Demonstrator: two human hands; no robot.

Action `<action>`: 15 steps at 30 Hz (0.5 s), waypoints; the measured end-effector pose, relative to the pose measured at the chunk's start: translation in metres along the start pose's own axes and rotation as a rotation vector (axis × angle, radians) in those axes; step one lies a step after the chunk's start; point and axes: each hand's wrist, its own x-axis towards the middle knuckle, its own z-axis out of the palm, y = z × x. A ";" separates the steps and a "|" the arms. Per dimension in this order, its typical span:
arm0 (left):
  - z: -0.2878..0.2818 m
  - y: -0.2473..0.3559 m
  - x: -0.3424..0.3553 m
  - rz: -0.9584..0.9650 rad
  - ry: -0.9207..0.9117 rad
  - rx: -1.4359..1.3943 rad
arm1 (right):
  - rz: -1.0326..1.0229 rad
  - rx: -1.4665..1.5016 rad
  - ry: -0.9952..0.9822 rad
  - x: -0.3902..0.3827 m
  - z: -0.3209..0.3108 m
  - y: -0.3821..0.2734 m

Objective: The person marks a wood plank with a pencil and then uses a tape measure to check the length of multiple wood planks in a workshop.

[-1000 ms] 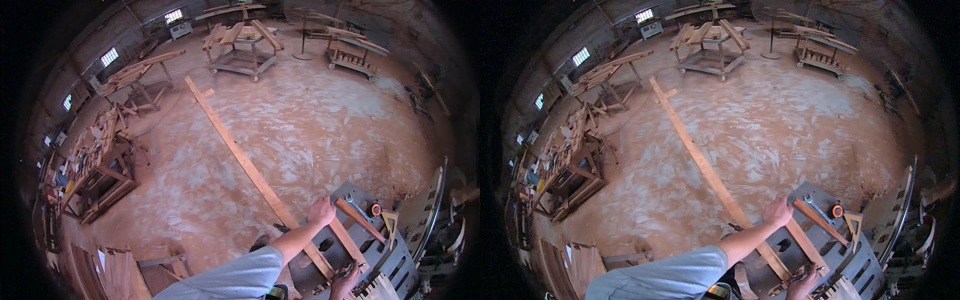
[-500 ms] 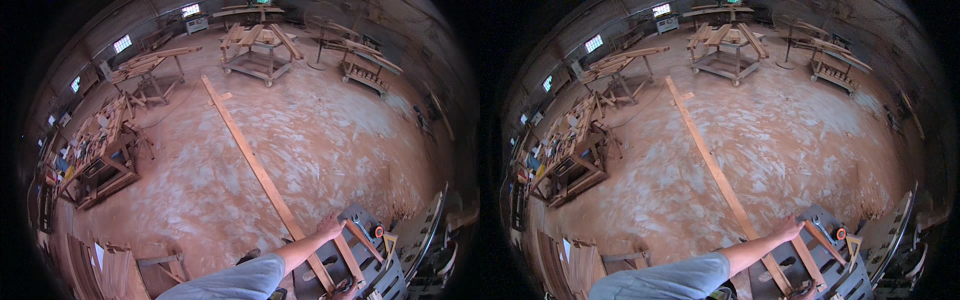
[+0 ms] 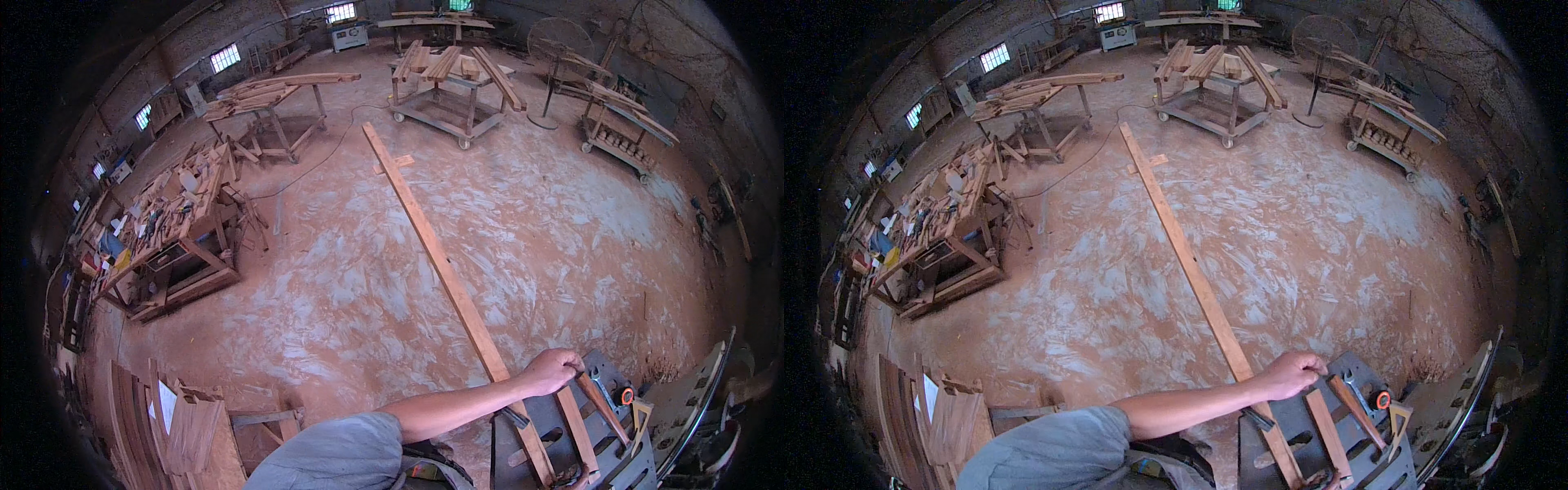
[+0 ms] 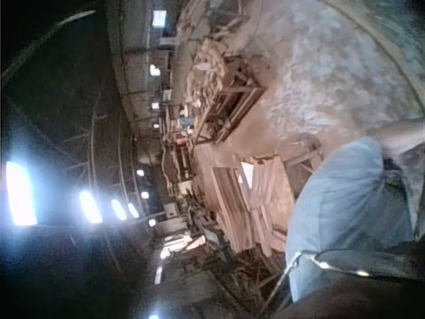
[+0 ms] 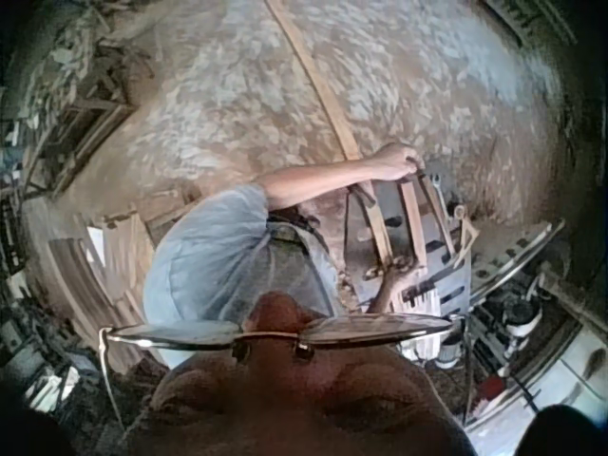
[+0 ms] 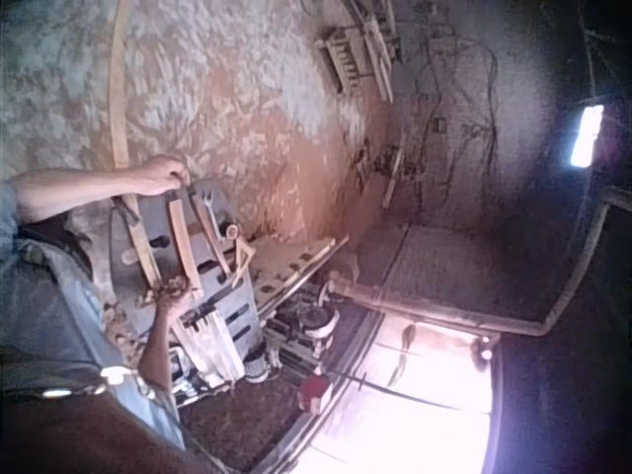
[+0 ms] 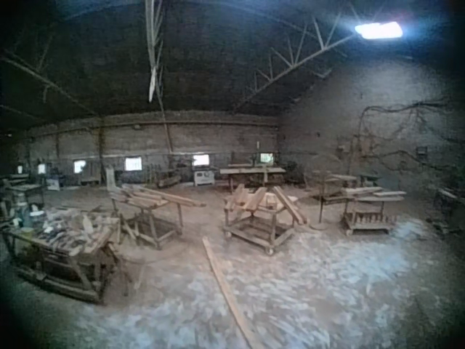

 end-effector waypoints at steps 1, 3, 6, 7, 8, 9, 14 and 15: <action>-0.004 0.010 -0.007 -0.004 -0.051 -0.138 | 0.144 0.158 -0.009 0.007 -0.002 0.004; -0.015 0.023 -0.021 -0.030 -0.133 -0.406 | 0.252 0.280 -0.012 -0.002 0.011 -0.035; -0.029 0.078 -0.043 0.020 -0.233 -0.535 | 0.298 0.368 0.001 -0.010 0.016 -0.079; -0.032 0.096 -0.053 0.067 -0.247 -0.537 | 0.247 0.289 0.011 -0.005 0.016 -0.065; -0.035 0.112 -0.061 0.115 -0.271 -0.544 | 0.194 0.205 0.030 -0.004 0.010 -0.050; -0.039 0.128 -0.070 0.161 -0.288 -0.546 | -0.330 -0.333 0.011 -0.010 0.008 -0.047; -0.061 0.185 -0.114 0.635 -0.512 -0.503 | -0.359 -0.581 -0.060 -0.018 0.004 -0.116; -0.063 0.196 -0.119 0.723 -0.535 -0.488 | -0.309 -0.596 -0.034 -0.021 0.005 -0.124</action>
